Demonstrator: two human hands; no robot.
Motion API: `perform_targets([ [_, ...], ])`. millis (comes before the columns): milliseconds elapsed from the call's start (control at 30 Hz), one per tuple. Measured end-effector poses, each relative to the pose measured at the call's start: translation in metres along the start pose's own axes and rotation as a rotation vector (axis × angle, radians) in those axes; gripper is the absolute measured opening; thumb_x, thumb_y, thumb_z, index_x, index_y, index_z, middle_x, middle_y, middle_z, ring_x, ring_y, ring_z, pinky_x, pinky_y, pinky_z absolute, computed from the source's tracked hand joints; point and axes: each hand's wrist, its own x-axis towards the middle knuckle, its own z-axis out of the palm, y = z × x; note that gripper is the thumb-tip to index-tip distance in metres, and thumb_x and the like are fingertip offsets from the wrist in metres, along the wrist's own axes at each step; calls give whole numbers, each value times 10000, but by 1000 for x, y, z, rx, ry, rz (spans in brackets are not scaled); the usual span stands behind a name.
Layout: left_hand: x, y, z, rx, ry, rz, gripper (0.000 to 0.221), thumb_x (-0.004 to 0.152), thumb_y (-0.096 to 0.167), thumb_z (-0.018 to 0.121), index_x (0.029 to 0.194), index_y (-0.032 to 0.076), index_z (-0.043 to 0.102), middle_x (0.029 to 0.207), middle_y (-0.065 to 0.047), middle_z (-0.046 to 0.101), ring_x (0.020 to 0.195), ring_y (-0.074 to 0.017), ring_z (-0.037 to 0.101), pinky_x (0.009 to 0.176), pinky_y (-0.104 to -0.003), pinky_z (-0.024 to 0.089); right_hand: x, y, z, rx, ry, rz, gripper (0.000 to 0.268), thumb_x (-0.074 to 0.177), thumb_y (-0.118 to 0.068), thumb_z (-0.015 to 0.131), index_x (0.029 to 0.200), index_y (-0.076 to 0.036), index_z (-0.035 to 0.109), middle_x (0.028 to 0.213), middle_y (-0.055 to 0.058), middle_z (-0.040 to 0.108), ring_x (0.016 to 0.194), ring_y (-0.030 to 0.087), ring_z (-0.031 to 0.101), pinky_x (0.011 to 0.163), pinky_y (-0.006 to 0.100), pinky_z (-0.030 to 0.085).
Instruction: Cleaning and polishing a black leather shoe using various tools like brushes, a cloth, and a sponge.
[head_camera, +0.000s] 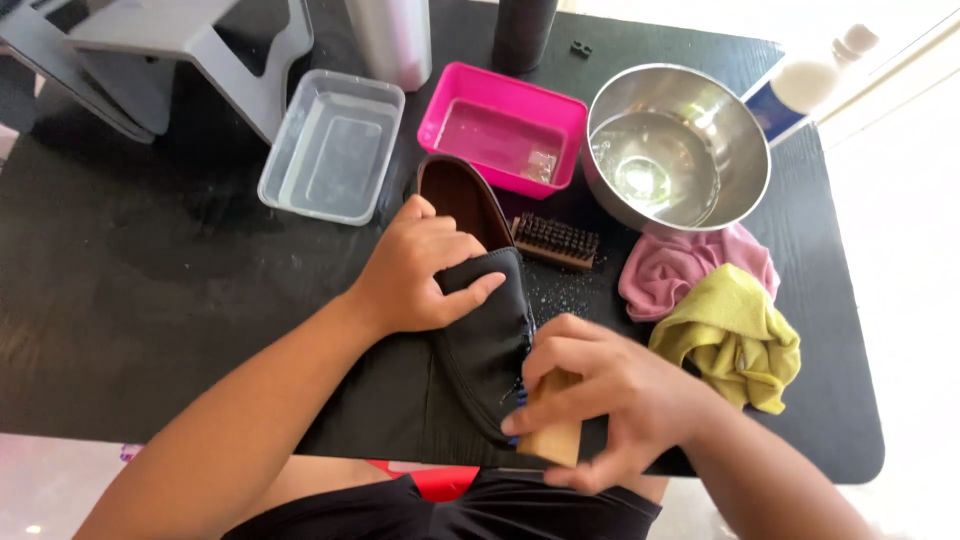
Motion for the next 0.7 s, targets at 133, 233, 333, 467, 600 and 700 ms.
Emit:
perform_targets([
  [133, -2, 3, -1, -2, 9, 9, 252, 940, 288, 727, 828, 75, 652, 680, 0, 581, 602, -208, 461, 759, -381, 334, -11, 17, -3, -222, 61, 128, 332, 871, -385, 753, 1130, -177, 764, 1009, 29, 604, 923, 277, 567, 891, 424, 463],
  [233, -2, 1, 1, -10, 12, 7, 262, 937, 288, 734, 814, 75, 645, 652, 10, 551, 583, -195, 425, 756, -373, 326, -3, 5, -3, -217, 99, 141, 337, 878, -453, 704, 1085, -197, 775, 991, 5, 586, 909, 237, 553, 887, 386, 444],
  [333, -3, 0, 1, -2, 15, 6, 259, 939, 294, 728, 820, 78, 650, 659, 16, 565, 591, -200, 431, 757, -378, 322, 3, -2, 3, 4, -21, 43, 352, 899, -467, 668, 1073, -180, 777, 996, 13, 586, 909, 217, 622, 916, 388, 423],
  [467, -2, -1, 2, -1, 15, 16, 259, 936, 296, 744, 832, 72, 668, 656, 13, 564, 592, -201, 422, 762, -378, 326, -6, 19, -3, -305, 55, 166, 293, 852, -352, 767, 1070, -157, 787, 950, 10, 602, 856, 211, 583, 888, 392, 408],
  [600, -1, -1, 2, -2, 19, 7, 263, 942, 298, 729, 814, 84, 647, 639, 25, 542, 575, -197, 423, 754, -376, 322, -4, 4, -3, -236, 73, 165, 373, 850, -471, 714, 1084, -189, 787, 983, 27, 586, 896, 238, 598, 917, 436, 393],
  [700, -1, 1, 1, 1, -2, 6, 270, 943, 307, 723, 807, 85, 653, 627, 21, 534, 577, -198, 429, 769, -378, 333, 0, 2, 3, 95, -85, 107, 353, 914, -428, 712, 1146, -164, 754, 1028, 42, 565, 949, 258, 582, 904, 352, 482],
])
